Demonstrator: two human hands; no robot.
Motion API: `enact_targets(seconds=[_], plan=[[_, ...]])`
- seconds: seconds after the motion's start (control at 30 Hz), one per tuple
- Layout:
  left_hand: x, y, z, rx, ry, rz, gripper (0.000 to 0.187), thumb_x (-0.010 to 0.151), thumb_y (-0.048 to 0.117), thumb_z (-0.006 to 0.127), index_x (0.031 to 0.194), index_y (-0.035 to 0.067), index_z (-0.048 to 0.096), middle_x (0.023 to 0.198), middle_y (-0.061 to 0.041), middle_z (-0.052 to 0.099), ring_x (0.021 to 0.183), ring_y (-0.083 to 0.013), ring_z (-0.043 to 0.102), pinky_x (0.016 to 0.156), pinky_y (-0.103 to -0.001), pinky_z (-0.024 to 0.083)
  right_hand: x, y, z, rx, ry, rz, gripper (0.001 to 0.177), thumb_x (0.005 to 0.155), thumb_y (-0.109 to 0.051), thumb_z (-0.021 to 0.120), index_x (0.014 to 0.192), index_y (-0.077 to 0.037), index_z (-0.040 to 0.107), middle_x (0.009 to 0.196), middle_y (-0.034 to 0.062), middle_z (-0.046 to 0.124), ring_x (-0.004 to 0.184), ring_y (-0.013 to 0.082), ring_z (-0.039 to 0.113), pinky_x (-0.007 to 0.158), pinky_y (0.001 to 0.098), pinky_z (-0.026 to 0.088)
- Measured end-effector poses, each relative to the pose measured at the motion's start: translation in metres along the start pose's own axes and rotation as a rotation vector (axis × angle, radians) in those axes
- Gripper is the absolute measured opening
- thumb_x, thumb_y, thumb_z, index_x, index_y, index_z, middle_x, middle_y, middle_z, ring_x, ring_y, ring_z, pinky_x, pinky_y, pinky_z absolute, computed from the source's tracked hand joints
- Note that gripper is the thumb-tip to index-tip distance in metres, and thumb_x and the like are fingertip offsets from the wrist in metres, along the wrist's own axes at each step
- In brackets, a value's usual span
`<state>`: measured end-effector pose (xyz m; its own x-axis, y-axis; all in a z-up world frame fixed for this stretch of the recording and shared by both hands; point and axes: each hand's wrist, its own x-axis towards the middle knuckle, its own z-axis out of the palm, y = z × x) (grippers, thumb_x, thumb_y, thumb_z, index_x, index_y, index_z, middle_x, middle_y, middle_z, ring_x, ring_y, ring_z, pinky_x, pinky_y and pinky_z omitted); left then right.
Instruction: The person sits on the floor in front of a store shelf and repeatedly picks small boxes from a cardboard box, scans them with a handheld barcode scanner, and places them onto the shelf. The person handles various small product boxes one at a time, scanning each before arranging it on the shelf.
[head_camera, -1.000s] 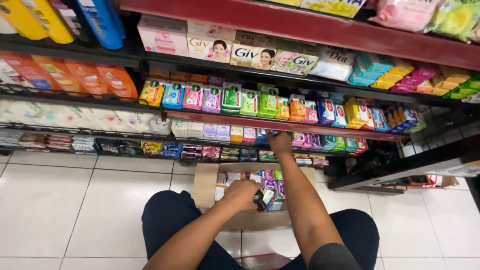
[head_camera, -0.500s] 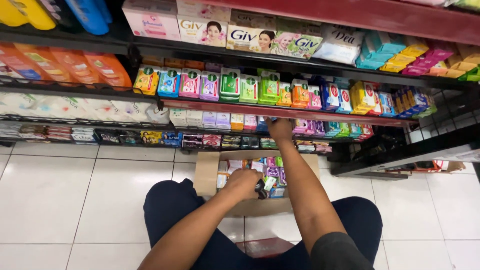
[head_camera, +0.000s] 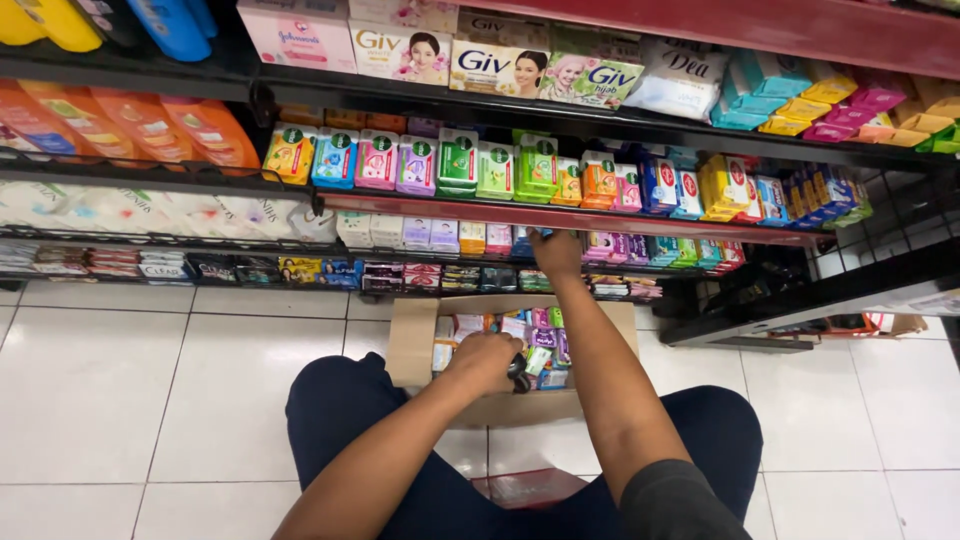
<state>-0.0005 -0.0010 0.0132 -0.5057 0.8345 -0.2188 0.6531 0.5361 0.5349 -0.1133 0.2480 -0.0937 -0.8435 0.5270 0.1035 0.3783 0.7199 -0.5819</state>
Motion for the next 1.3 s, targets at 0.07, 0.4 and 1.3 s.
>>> enact_targets(seconds=[0.07,0.4,1.3], plan=[[0.0,0.0,0.001,0.007,-0.003,0.0,0.05,0.067,0.023,0.085,0.113,0.007,0.069,0.112,-0.014,0.071,0.102,-0.0353,0.069,0.087,-0.048,0.056,-0.001,-0.004,-0.004,0.006,-0.009,0.006,0.048,0.085,-0.046,0.075,0.118,-0.011,0.07,0.101,0.022,0.074,0.099,0.0434,0.069,0.09,0.0515,0.052],[0.0,-0.003,0.004,0.009,0.004,0.015,0.051,0.067,0.023,0.084,0.113,0.007,0.07,0.112,-0.015,0.072,0.1,-0.0355,0.07,0.088,-0.047,0.056,0.004,0.003,0.003,0.04,-0.07,0.052,0.046,0.086,-0.046,0.074,0.11,-0.007,0.077,0.098,0.0178,0.077,0.097,0.0371,0.073,0.092,0.0459,0.054],[-0.001,-0.001,-0.001,0.009,-0.019,-0.019,0.054,0.065,0.023,0.086,0.114,0.008,0.069,0.114,-0.014,0.071,0.103,-0.0355,0.069,0.087,-0.048,0.056,-0.004,-0.015,-0.01,0.086,-0.09,0.12,0.052,0.085,-0.05,0.072,0.112,-0.006,0.075,0.099,0.0203,0.076,0.101,0.038,0.072,0.093,0.0454,0.053]])
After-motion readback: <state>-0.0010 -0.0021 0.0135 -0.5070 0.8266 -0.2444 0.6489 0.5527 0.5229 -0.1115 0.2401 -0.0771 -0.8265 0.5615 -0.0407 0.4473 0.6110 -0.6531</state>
